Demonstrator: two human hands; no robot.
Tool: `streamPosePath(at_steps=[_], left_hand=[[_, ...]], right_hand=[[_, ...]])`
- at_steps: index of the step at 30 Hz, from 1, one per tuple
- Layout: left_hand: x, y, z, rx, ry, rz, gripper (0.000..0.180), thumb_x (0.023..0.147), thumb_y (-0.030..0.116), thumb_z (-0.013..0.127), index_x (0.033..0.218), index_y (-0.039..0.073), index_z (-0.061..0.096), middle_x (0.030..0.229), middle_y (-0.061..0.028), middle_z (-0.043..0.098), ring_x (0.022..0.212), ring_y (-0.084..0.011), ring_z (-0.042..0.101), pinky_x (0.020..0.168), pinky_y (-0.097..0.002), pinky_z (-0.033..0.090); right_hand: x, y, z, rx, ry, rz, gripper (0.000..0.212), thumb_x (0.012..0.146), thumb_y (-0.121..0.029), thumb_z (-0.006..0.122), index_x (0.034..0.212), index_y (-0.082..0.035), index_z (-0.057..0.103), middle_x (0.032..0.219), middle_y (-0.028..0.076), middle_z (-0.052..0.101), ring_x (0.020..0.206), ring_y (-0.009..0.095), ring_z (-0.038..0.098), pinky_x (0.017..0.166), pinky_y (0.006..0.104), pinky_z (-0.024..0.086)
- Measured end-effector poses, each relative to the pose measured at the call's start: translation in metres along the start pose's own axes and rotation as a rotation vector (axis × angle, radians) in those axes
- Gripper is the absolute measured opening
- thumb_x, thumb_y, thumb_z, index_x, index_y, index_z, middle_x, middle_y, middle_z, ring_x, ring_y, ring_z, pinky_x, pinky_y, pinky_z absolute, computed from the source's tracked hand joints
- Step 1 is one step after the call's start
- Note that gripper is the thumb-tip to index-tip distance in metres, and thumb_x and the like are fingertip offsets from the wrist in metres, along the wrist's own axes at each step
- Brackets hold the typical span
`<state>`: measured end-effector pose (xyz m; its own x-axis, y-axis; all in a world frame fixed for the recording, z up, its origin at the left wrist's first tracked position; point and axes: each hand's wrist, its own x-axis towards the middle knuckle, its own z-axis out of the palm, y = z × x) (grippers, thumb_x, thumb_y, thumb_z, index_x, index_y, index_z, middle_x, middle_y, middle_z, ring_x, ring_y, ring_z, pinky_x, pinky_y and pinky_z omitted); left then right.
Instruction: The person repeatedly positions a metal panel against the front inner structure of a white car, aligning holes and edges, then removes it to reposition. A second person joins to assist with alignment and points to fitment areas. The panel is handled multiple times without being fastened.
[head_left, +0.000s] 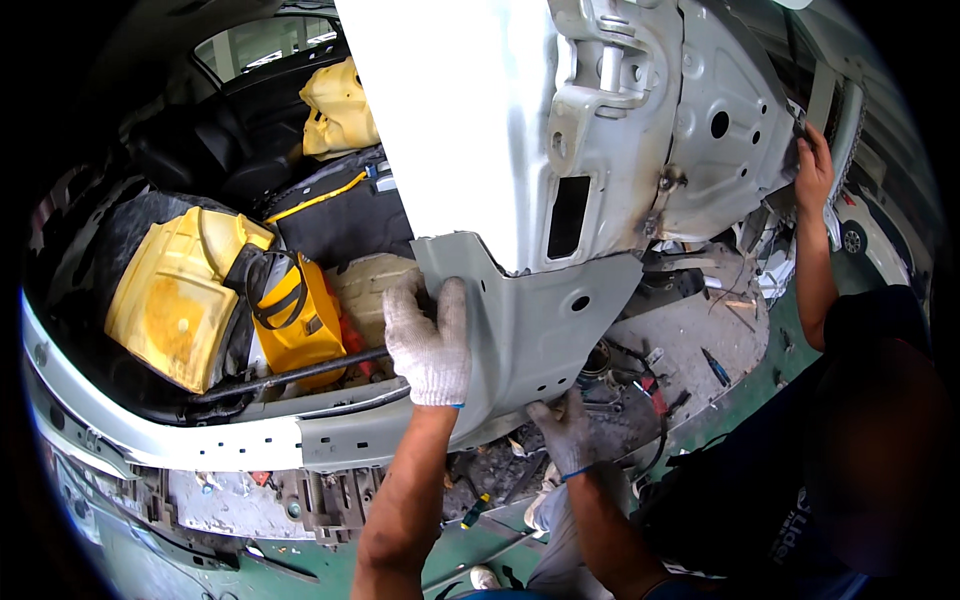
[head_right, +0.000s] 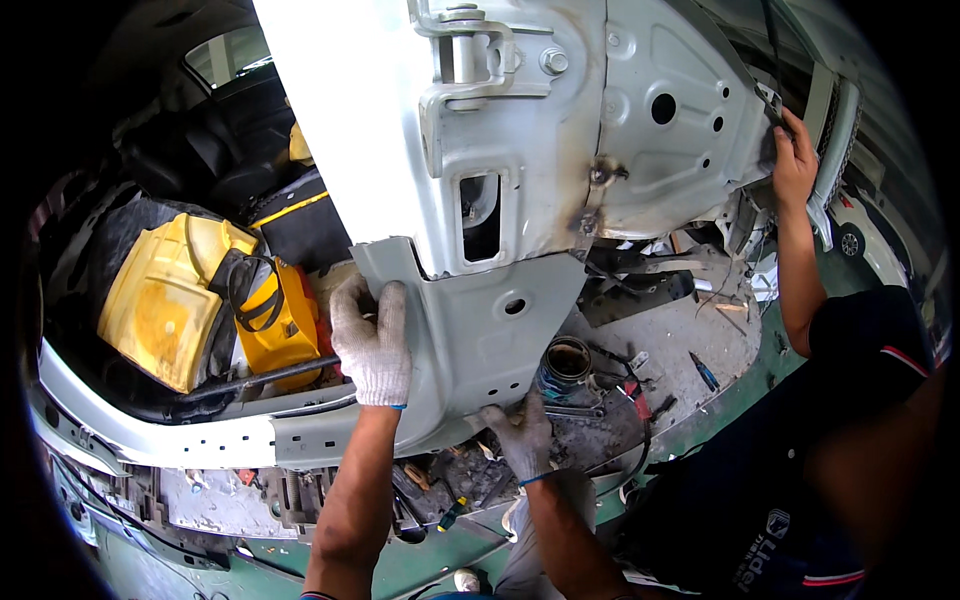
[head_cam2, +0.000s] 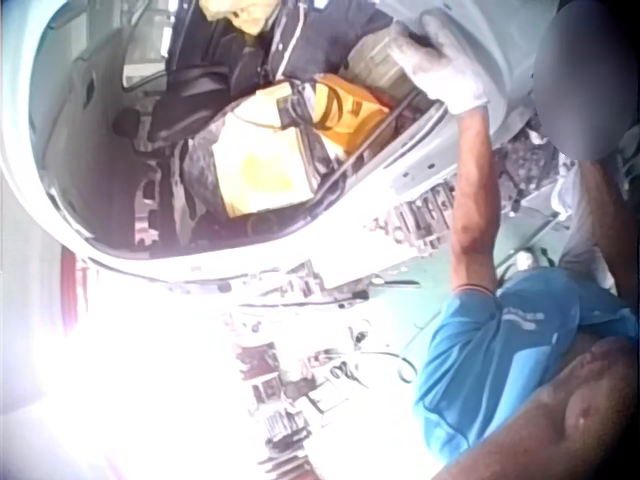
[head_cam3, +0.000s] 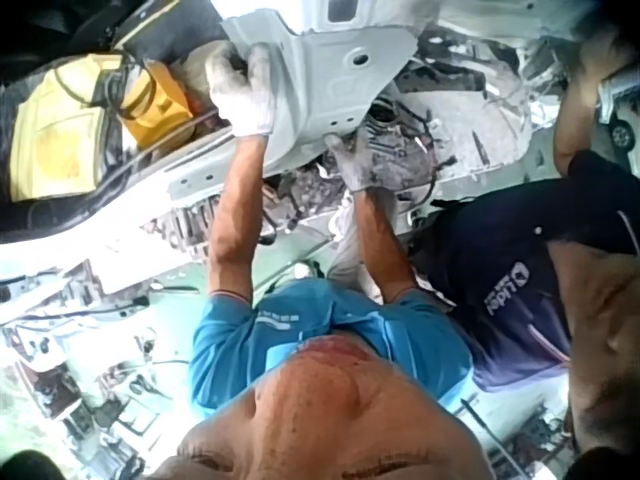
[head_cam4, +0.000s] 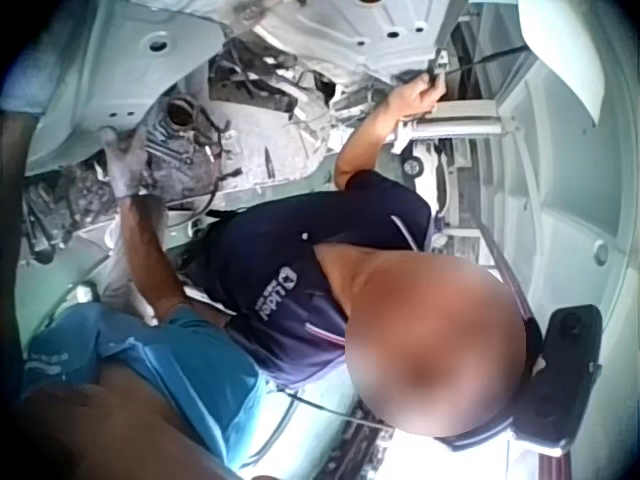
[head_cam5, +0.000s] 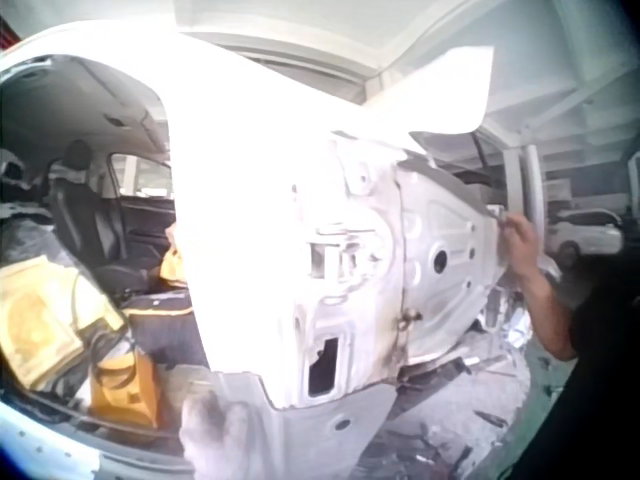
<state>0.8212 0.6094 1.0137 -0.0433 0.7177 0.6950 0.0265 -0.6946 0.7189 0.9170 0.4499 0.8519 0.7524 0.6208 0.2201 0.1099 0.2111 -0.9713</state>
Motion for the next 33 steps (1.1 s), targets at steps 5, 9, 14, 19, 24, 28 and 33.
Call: streamPosePath(at_steps=[5, 9, 14, 19, 24, 28, 33], left_hand=[[-0.001, -0.008, 0.004, 0.060, -0.002, 0.027, 0.035, 0.093, 0.020, 0.078, 0.116, -0.005, 0.068, 0.102, -0.0206, 0.067, 0.089, -0.0346, 0.066, 0.083, -0.0435, 0.054], [0.000, -0.015, 0.011, 0.065, -0.081, -0.067, 0.045, 0.099, 0.020, 0.074, 0.132, -0.007, 0.060, 0.122, -0.0183, 0.067, 0.104, -0.0230, 0.065, 0.097, -0.0377, 0.052], [0.000, -0.012, 0.036, -0.096, 0.020, 0.043, 0.064, 0.101, 0.027, 0.069, 0.151, -0.007, 0.046, 0.132, -0.0295, 0.064, 0.116, -0.0400, 0.067, 0.101, -0.0455, 0.053], [-0.008, -0.017, 0.046, -0.113, 0.057, -0.016, 0.060, 0.102, 0.025, 0.068, 0.148, -0.008, 0.048, 0.127, -0.0287, 0.067, 0.113, -0.0374, 0.068, 0.101, -0.0461, 0.053], [0.000, 0.000, 0.042, -0.167, 0.035, -0.091, 0.054, 0.102, 0.025, 0.068, 0.141, -0.008, 0.053, 0.116, -0.0259, 0.072, 0.102, -0.0350, 0.071, 0.093, -0.0453, 0.056], [0.002, 0.076, 0.041, -0.242, 0.045, -0.452, 0.057, 0.111, 0.042, 0.053, 0.143, -0.005, 0.051, 0.121, -0.0237, 0.068, 0.109, -0.0311, 0.065, 0.101, -0.0446, 0.050], [-0.011, 0.126, 0.057, -0.415, 0.448, -0.274, 0.081, 0.113, 0.064, 0.019, 0.145, -0.003, 0.052, 0.120, -0.0188, 0.068, 0.111, -0.0236, 0.060, 0.106, -0.0394, 0.044]], right_hand=[[0.005, 0.012, -0.003, -0.026, 0.015, -0.011, 0.083, 0.091, -0.010, 0.078, 0.161, -0.001, 0.036, 0.131, 0.011, 0.068, 0.112, 0.017, 0.066, 0.102, 0.0337, 0.053], [0.008, 0.026, -0.005, 0.055, 0.017, -0.005, 0.084, 0.090, -0.014, 0.078, 0.161, -0.002, 0.037, 0.137, 0.013, 0.065, 0.120, 0.019, 0.063, 0.104, 0.0356, 0.052], [0.015, 0.040, -0.002, 0.023, 0.069, -0.102, 0.082, 0.089, -0.022, 0.078, 0.158, -0.001, 0.040, 0.140, 0.015, 0.063, 0.125, 0.024, 0.062, 0.107, 0.0400, 0.050], [0.014, 0.038, -0.003, 0.065, 0.032, -0.053, 0.075, 0.090, -0.022, 0.077, 0.154, 0.000, 0.045, 0.139, 0.012, 0.062, 0.126, 0.023, 0.059, 0.110, 0.0384, 0.047], [0.014, 0.035, 0.003, -0.030, 0.107, -0.127, 0.082, 0.092, -0.054, 0.074, 0.151, -0.004, 0.049, 0.135, 0.014, 0.063, 0.123, 0.025, 0.060, 0.109, 0.0410, 0.046], [0.015, 0.031, 0.010, 0.043, 0.094, -0.109, 0.080, 0.093, -0.049, 0.075, 0.152, -0.002, 0.047, 0.137, 0.014, 0.061, 0.125, 0.025, 0.059, 0.111, 0.0406, 0.046], [0.015, 0.012, 0.010, 0.126, 0.018, -0.051, 0.079, 0.093, -0.042, 0.075, 0.153, 0.000, 0.045, 0.140, 0.015, 0.059, 0.129, 0.026, 0.057, 0.112, 0.0400, 0.046]])
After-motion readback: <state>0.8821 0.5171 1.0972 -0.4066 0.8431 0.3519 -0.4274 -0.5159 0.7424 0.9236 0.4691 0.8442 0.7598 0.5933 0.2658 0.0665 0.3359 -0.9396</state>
